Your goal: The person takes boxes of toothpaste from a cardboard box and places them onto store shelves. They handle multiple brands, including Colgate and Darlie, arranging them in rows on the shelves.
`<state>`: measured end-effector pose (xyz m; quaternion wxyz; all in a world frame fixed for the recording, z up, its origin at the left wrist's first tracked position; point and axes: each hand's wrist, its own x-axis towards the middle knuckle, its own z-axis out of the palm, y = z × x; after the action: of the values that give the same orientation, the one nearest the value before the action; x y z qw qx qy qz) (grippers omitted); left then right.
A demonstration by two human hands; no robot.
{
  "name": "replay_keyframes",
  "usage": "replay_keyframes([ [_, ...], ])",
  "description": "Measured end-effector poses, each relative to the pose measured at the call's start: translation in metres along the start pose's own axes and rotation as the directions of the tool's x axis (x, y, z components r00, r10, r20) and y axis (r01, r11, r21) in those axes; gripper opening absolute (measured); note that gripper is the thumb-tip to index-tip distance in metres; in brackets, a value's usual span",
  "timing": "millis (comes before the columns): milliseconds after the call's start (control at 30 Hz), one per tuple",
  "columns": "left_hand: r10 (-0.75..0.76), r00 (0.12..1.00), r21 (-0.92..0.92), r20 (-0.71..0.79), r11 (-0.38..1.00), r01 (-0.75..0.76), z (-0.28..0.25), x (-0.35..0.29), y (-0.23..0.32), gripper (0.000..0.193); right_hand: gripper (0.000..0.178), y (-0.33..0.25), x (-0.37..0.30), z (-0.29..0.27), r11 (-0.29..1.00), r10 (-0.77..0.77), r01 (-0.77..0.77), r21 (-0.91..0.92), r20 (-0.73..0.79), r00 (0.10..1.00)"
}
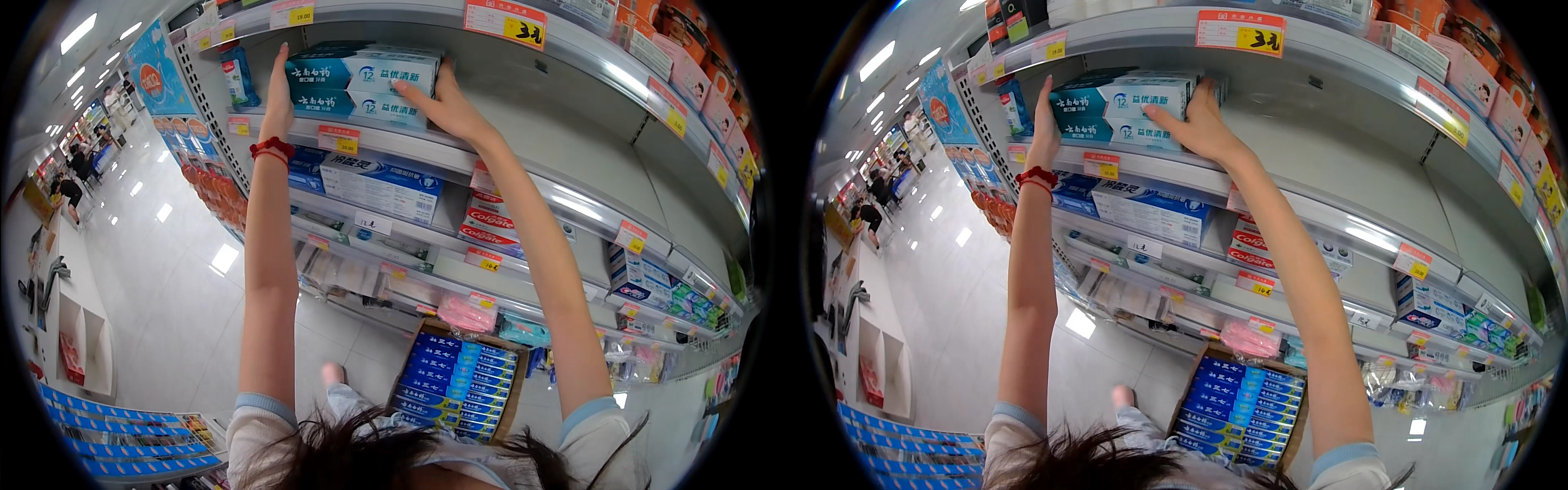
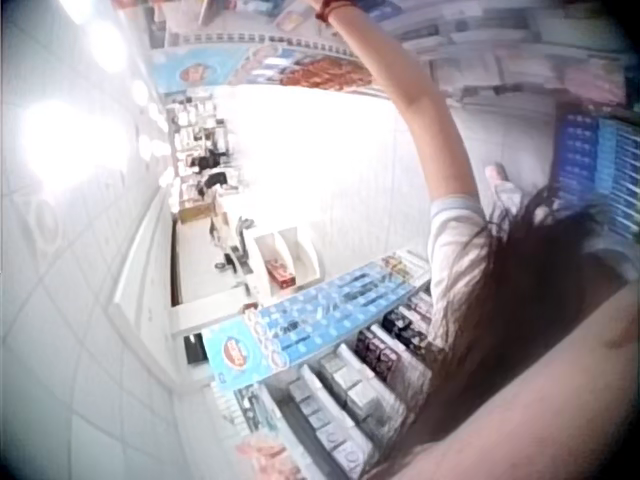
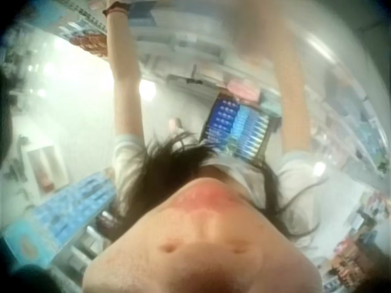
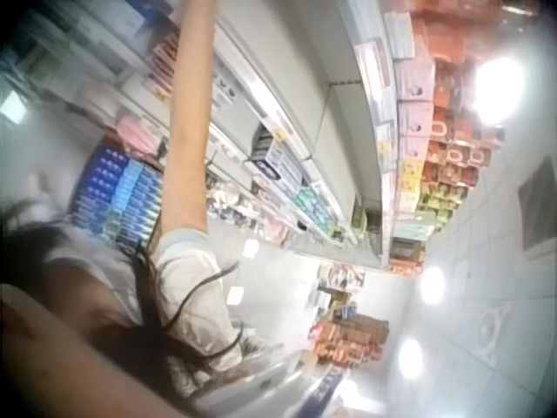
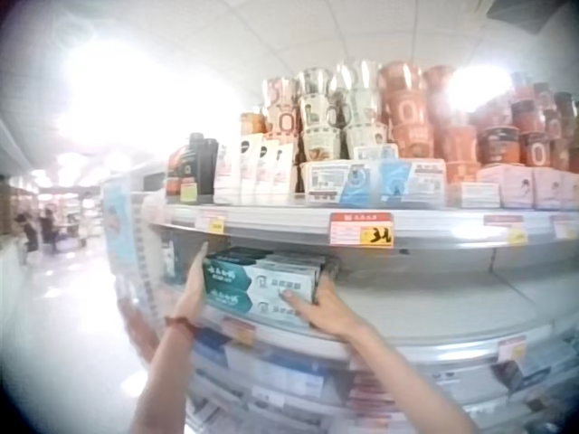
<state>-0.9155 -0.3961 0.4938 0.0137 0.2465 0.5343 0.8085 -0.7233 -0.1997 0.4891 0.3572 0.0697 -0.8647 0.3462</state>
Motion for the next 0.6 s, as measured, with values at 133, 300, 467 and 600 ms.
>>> replay_keyframes([
  [133,-0.003,1.000,-0.010,-0.020,1.000,0.003,0.006,-0.001,0.002,0.081,0.106,0.001,0.002,-0.004,0.997,0.029,-0.028,0.070,-0.006,1.000],
  [300,0.004,1.000,-0.030,-0.026,1.000,-0.004,0.016,-0.016,0.008,0.077,0.113,0.013,0.005,-0.002,0.997,0.071,-0.071,-0.017,-0.018,0.997],
  [467,-0.018,1.000,-0.048,0.008,0.999,0.018,0.002,0.004,0.001,0.073,0.106,0.020,0.009,0.002,0.993,-0.042,0.034,-0.116,-0.067,0.997],
  [600,0.005,0.999,-0.035,-0.037,0.999,-0.006,0.009,-0.004,0.000,0.069,0.120,0.022,0.010,-0.001,1.000,0.014,-0.014,-0.005,-0.040,0.999],
])
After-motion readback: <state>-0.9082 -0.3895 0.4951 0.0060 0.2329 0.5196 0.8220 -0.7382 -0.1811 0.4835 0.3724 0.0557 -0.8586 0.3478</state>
